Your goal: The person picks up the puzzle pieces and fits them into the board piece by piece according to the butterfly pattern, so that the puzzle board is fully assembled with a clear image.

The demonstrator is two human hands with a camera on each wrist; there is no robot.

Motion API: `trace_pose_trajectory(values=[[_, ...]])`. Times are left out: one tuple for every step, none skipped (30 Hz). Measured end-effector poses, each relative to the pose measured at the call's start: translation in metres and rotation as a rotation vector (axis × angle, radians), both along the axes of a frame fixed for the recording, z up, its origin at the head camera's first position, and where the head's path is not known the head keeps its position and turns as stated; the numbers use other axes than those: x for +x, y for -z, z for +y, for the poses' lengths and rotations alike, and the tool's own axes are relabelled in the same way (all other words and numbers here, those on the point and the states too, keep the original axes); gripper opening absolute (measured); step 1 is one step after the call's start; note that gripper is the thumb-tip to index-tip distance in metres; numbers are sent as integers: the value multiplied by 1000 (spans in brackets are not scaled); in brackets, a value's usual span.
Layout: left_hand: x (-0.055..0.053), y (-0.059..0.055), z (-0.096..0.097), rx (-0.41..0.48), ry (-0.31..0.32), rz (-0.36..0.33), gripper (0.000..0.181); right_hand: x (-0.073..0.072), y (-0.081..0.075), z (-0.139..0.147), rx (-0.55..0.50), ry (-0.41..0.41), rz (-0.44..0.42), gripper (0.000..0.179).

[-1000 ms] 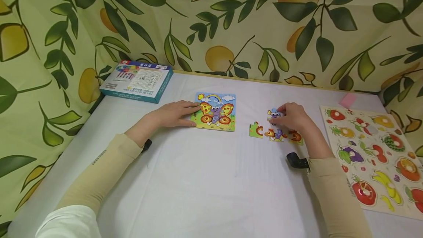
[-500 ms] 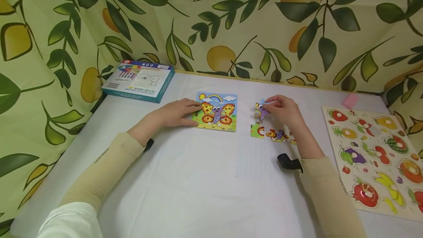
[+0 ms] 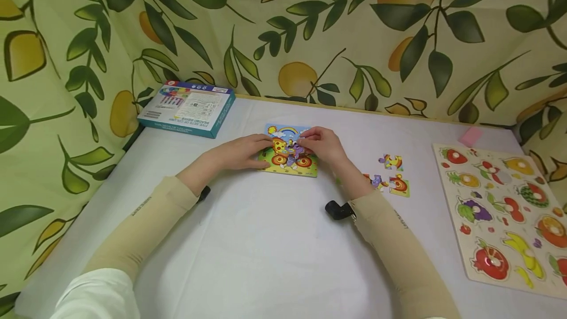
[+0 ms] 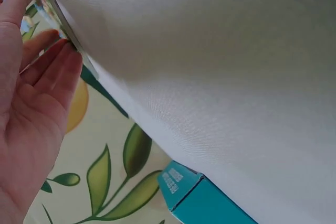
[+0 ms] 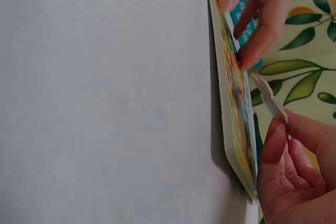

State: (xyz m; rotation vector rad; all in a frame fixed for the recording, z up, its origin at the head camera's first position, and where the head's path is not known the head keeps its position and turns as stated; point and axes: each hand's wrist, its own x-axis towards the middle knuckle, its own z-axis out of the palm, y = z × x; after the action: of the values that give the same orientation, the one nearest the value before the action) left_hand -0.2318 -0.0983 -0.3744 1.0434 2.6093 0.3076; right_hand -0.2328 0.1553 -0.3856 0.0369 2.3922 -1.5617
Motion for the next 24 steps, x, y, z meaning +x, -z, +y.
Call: trace_pose_trajectory(values=[[0, 0, 1, 3, 4, 1, 62, -1, 1, -3, 4, -1, 1, 33], [0, 0, 1, 6, 9, 2, 61, -1, 2, -6, 5, 1, -1, 32], [0, 0, 1, 5, 13, 6, 60, -2, 2, -7, 8, 2, -1, 31], [0, 1, 2, 1, 16, 10, 60, -3, 3, -9, 12, 2, 2, 31], [0, 1, 2, -2, 20, 15, 60, -3, 4, -10, 19, 1, 4, 31], [0, 1, 2, -6, 23, 19, 60, -4, 5, -11, 28, -2, 10, 31], [0, 1, 2, -11, 26, 24, 60, -4, 6, -12, 41, -5, 17, 31], [0, 2, 1, -15, 30, 29, 60, -5, 7, -13, 55, -6, 24, 31], [0, 2, 1, -18, 35, 34, 59, -5, 7, -14, 72, -7, 31, 31], [0, 2, 1, -19, 41, 41, 59, -6, 8, -14, 90, -7, 38, 31], [0, 2, 1, -19, 45, 46, 58, -6, 9, -15, 106, -5, 43, 30], [0, 3, 1, -23, 51, 54, 57, -6, 9, -16, 121, -3, 48, 30], [0, 3, 1, -26, 56, 62, 56, -6, 10, -16, 135, -1, 51, 29], [-1, 4, 1, -29, 60, 68, 56, -6, 10, -17, 145, 3, 53, 28], [-1, 4, 1, -32, 62, 73, 55, -6, 10, -17, 158, 3, 57, 28], [-1, 4, 1, -36, 64, 79, 55, -6, 10, -18, 166, 1, 61, 28], [-1, 4, 0, -40, 64, 82, 54, -6, 9, -19, 172, 0, 64, 27], [-1, 4, 0, -45, 66, 86, 54, -5, 9, -19, 178, -3, 68, 27], [0, 4, 0, -46, 65, 88, 54, -5, 9, -20, 180, -5, 70, 27], [0, 4, 0, -46, 66, 89, 54, -4, 8, -20, 182, -9, 72, 27], [0, 4, 0, -47, 70, 93, 53, -4, 8, -21, 187, -13, 75, 27], [0, 3, 0, -49, 76, 99, 53, -3, 7, -22, 187, -17, 76, 26], [0, 3, 0, -51, 81, 103, 53, -3, 7, -22, 192, -18, 78, 26], [1, 3, 0, -56, 87, 110, 52, -3, 7, -23, 200, -21, 83, 25]])
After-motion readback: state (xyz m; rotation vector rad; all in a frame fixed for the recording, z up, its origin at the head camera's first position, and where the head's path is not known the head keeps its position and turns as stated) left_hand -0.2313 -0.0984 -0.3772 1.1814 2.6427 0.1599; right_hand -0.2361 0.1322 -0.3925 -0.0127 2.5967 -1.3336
